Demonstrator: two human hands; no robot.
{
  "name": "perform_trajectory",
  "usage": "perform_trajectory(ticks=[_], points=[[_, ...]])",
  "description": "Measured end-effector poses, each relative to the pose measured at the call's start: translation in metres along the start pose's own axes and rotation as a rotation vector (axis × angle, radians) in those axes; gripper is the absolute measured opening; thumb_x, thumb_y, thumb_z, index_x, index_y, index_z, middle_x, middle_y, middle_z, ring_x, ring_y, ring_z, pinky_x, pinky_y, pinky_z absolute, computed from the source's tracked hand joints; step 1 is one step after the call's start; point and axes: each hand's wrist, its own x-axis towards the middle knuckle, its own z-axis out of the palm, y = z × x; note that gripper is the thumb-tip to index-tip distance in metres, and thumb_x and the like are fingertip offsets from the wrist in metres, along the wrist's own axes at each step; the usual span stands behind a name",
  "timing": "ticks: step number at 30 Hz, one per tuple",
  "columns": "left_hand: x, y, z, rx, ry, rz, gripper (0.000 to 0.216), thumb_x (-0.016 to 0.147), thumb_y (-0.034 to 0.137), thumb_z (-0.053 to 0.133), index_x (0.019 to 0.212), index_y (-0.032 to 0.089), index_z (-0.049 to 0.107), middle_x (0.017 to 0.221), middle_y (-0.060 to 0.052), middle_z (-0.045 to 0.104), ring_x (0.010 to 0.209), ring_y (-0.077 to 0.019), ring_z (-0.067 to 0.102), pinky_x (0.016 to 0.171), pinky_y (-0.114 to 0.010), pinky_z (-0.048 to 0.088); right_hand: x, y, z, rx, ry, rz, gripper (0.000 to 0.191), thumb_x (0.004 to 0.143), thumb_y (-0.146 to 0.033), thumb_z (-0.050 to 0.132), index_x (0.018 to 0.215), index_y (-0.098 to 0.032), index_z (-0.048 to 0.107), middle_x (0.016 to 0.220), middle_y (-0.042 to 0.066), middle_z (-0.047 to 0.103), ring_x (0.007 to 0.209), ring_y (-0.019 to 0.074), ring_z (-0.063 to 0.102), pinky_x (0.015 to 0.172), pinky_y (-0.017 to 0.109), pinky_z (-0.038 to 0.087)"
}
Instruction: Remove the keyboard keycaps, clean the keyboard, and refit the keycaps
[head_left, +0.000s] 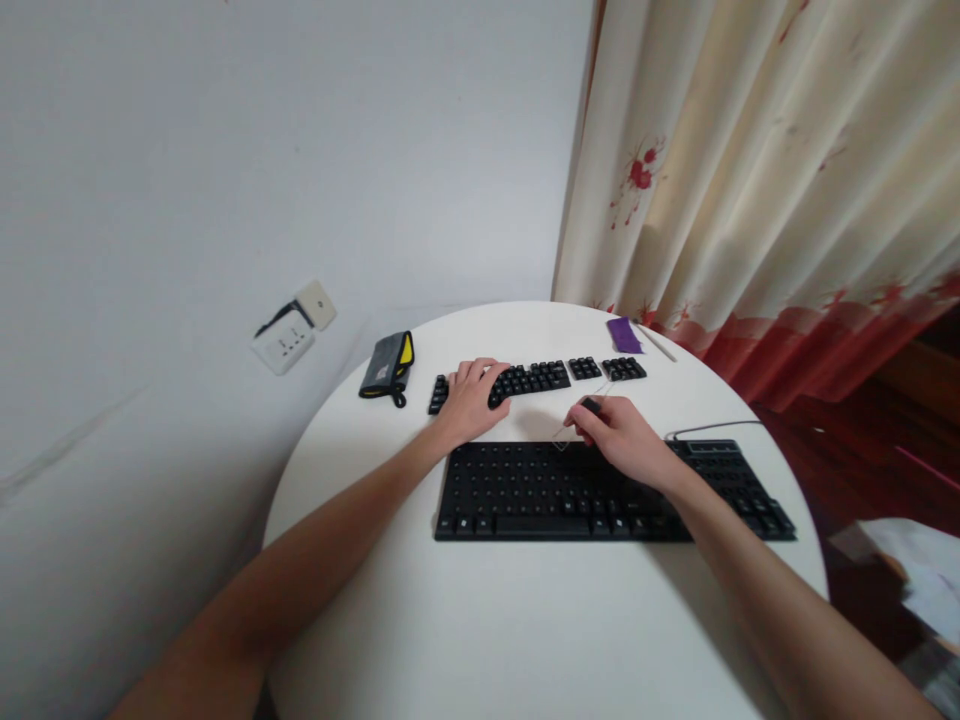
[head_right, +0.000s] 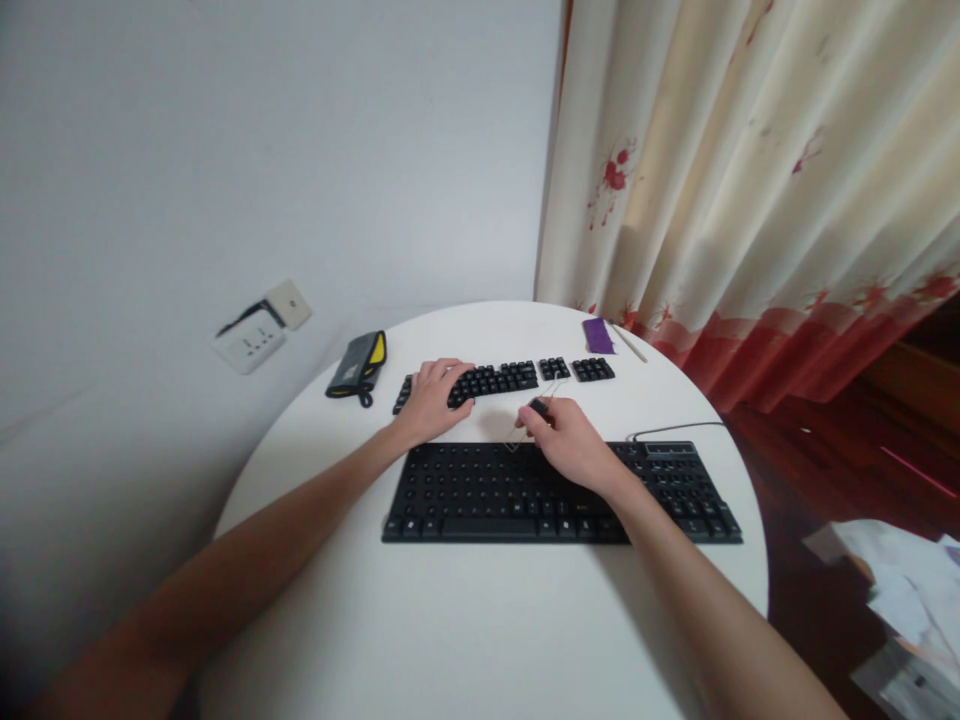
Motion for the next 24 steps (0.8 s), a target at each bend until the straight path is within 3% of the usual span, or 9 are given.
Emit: perform_trajectory(ticks=[2,4,8,16,20,24], points=[[-0.002,0.01,-0.006,-0.099,-0.047,0.094,0.042,0.085,0.027,0.059,0.127,0.023,0.055,0.122,-0.008,0.059,0.113,-0.0269,0.049,0.097,-0.044,0.04,-0.004,-0.006,-0.007,-0.027,-0.172,-0.056,0.03,0.093,-0.039,0.049,0.084,-0.017,0.068,0.062,0.0,0.058,0.057,0.0141,0.053,0.056,0.026,0.041],[-0.006,0.024,-0.01,-0.197,-0.169,0.224,0.029,0.089,0.025,0.054,0.117,0.021,0.061,0.11,-0.006,0.065,0.103,-0.0225,0.055,0.093,-0.039,0.044,-0.008,-0.011,-0.012,-0.06,-0.314,-0.103,0.027,0.093,-0.036,0.051,0.088,-0.016,0.068,0.063,-0.001,0.059,0.059,0.0137,0.053,0.059,0.026,0.042],[-0.017,0.05,-0.012,-0.265,-0.343,0.396,0.018,0.092,0.02,0.05,0.099,0.019,0.067,0.096,-0.004,0.067,0.093,-0.0182,0.059,0.087,-0.033,0.047,-0.011,-0.014,-0.018,-0.122,-0.465,-0.155,0.025,0.093,-0.034,0.052,0.088,-0.015,0.068,0.067,0.0,0.061,0.062,0.013,0.052,0.063,0.026,0.042],[-0.022,0.057,0.0,-0.349,-0.332,0.403,0.017,0.092,0.015,0.05,0.095,0.018,0.067,0.093,-0.004,0.064,0.091,-0.0168,0.058,0.083,-0.031,0.049,-0.016,-0.009,-0.011,-0.099,-0.66,-0.165,0.025,0.091,-0.03,0.054,0.095,-0.014,0.073,0.089,0.005,0.072,0.077,0.0157,0.061,0.071,0.026,0.046],[-0.023,0.056,0.003,-0.361,-0.309,0.401,0.016,0.092,0.016,0.051,0.096,0.018,0.066,0.092,-0.004,0.064,0.09,-0.0166,0.058,0.082,-0.03,0.048,-0.02,-0.01,-0.006,-0.137,-0.695,-0.16,0.023,0.089,-0.028,0.055,0.092,-0.014,0.073,0.084,0.004,0.072,0.069,0.014,0.059,0.063,0.025,0.044],[-0.023,0.057,0.003,-0.366,-0.319,0.392,0.016,0.089,0.012,0.051,0.092,0.018,0.066,0.091,-0.003,0.063,0.089,-0.0165,0.057,0.08,-0.029,0.048,-0.02,-0.011,-0.003,-0.243,-0.576,-0.118,0.027,0.088,-0.032,0.055,0.071,-0.015,0.067,0.06,-0.001,0.06,0.053,0.011,0.046,0.052,0.025,0.035]])
